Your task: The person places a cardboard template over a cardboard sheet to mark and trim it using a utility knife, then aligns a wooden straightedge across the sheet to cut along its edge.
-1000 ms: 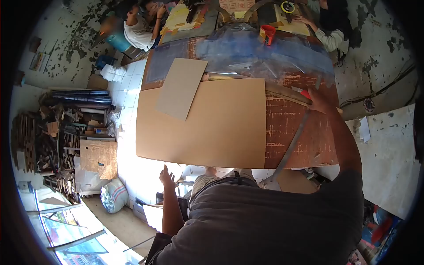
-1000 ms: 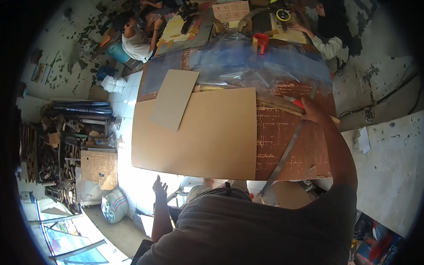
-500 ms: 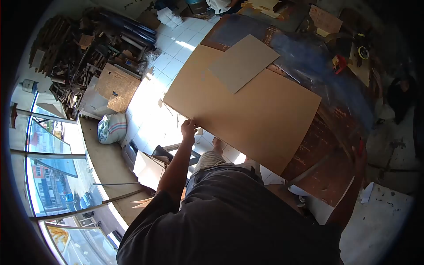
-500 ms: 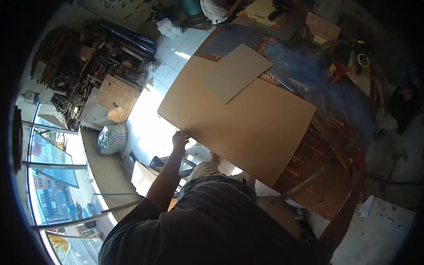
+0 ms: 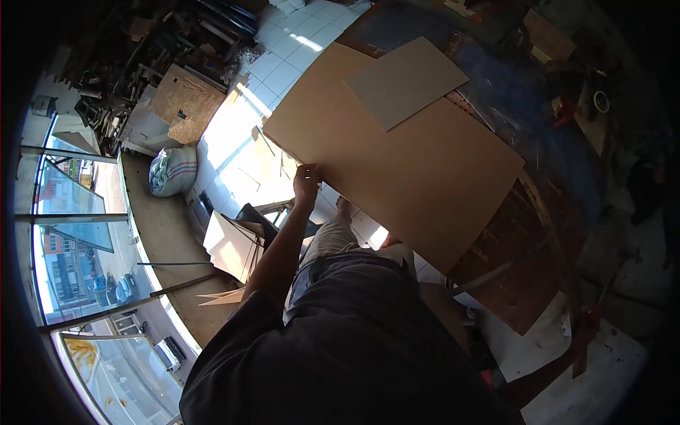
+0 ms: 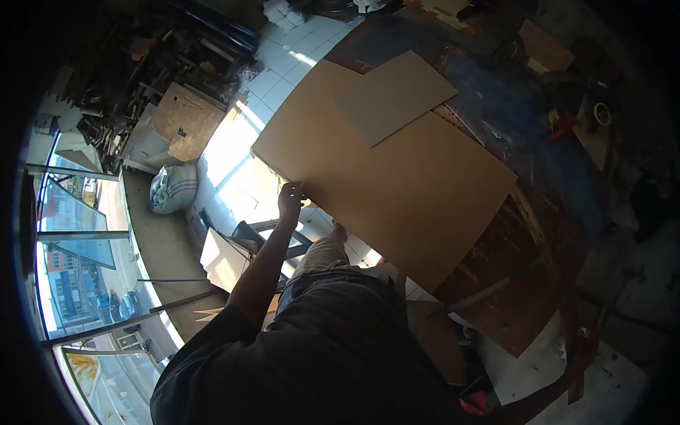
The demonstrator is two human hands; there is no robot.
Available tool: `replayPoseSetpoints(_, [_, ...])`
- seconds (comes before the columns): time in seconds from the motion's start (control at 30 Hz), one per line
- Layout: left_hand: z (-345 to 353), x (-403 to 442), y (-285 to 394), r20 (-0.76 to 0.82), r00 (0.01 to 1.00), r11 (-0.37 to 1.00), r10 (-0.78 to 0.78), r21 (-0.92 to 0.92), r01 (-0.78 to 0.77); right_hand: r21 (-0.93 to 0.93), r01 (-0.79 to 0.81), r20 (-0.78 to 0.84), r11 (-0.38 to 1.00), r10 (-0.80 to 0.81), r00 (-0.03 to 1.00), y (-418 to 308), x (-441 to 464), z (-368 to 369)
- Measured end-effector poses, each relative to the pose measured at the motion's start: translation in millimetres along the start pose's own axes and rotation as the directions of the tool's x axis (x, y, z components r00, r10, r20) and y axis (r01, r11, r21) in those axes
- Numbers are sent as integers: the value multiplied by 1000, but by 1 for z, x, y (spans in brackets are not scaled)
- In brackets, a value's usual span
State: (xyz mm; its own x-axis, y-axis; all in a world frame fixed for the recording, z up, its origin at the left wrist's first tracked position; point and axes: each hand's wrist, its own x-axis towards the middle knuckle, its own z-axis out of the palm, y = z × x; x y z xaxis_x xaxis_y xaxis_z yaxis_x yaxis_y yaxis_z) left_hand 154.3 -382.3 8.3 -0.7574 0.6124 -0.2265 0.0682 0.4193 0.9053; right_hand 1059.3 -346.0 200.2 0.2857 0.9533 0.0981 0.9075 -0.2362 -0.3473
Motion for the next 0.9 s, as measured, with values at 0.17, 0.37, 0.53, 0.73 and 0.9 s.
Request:
replayPoseSetpoints(0.17, [7,-3,2,-29,997,989,69,130,-65,-161,-67,39,985,74,996,38,-4,-48])
replayPoseSetpoints(0.37, [12,-1,-4,-70,994,975,86,212,-69,-146,-21,-28,989,17,999,69,-7,-79])
replayPoseSetpoints(0.53, [21,-6,-8,-158,964,949,213,270,-165,88,23,48,996,-28,998,-9,3,5])
replayPoseSetpoints(0.73, [28,-24,-13,-212,899,900,384,300,-314,405,107,235,908,-216,948,-202,-30,163])
replayPoseSetpoints(0.9, [22,-41,4,-199,888,868,414,379,-320,509,-37,459,860,-235,857,-335,-75,244])
